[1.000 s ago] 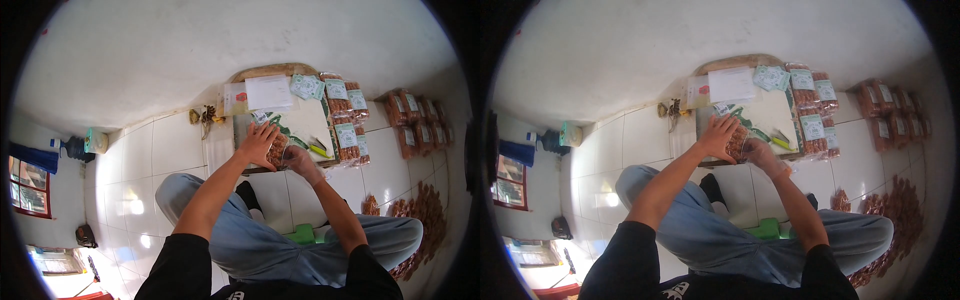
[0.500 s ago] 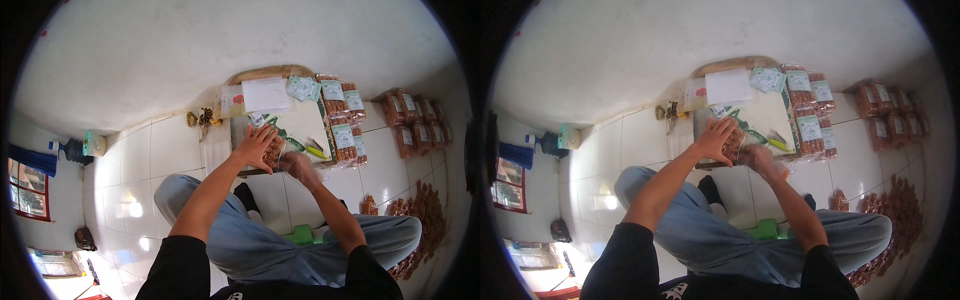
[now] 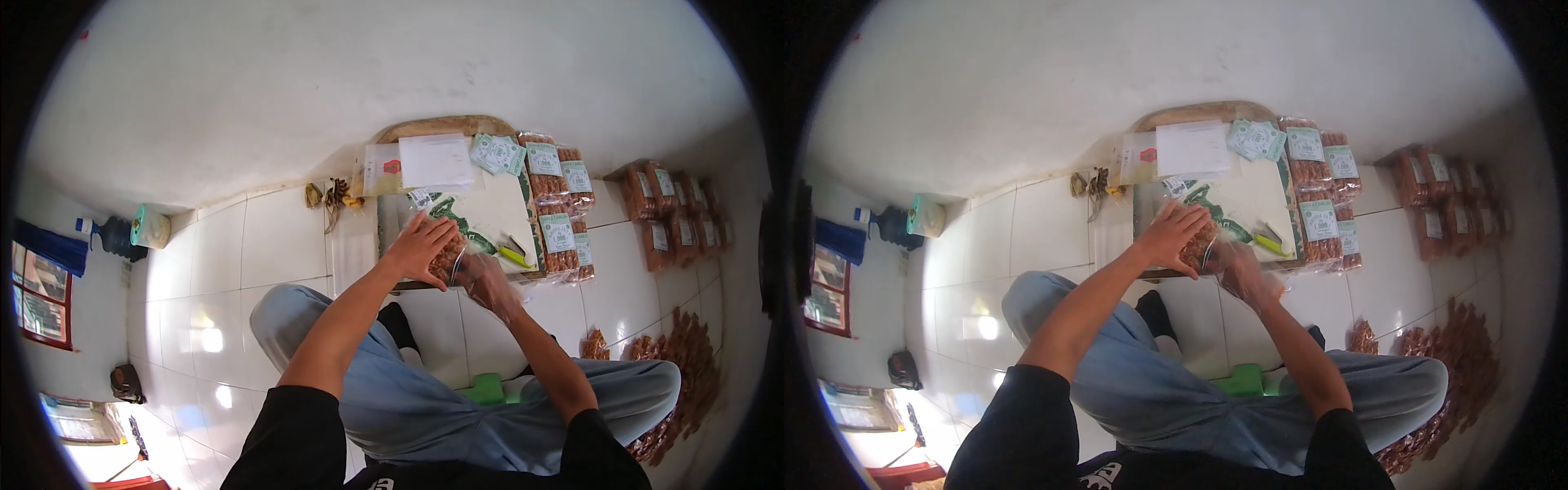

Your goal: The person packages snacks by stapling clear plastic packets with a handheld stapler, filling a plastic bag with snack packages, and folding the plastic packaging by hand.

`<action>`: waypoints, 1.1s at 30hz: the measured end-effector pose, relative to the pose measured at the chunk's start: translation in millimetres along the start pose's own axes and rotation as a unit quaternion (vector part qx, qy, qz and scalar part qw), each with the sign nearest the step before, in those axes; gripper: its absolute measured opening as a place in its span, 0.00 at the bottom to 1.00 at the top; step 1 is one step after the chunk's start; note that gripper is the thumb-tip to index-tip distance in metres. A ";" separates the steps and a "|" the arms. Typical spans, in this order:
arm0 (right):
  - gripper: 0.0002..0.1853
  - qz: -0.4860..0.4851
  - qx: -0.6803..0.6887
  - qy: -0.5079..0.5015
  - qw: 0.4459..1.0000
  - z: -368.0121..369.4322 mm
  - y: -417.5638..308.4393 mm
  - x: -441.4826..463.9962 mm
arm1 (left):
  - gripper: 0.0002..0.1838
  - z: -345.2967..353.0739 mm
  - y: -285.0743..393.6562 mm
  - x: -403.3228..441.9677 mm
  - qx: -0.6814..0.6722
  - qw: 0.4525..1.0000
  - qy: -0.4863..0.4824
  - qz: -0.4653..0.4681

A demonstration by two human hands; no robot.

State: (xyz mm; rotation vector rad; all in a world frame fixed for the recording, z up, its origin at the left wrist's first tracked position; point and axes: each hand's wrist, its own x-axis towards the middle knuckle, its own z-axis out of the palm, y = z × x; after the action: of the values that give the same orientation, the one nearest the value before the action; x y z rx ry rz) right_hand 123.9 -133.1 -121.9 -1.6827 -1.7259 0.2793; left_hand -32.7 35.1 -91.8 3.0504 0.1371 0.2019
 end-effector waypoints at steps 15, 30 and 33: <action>0.22 0.166 0.178 0.059 0.968 22.1 7.3 3.1 | 0.74 7.9 -6.0 -27.2 -0.019 0.968 0.082 -0.235; 0.18 0.287 0.346 0.073 0.890 55.7 48.6 16.1 | 0.74 12.0 -6.0 -36.1 -0.136 0.957 0.124 -0.224; 0.21 0.323 0.333 0.056 0.884 32.8 21.6 29.7 | 0.75 13.6 -6.4 -36.0 -0.110 0.960 0.130 -0.221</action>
State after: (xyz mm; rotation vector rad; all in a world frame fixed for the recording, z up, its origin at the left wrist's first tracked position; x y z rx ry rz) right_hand 123.8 -92.1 -149.2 -1.6232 -0.7742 0.9411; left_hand -67.0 37.0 -110.4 2.6710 0.7478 0.5393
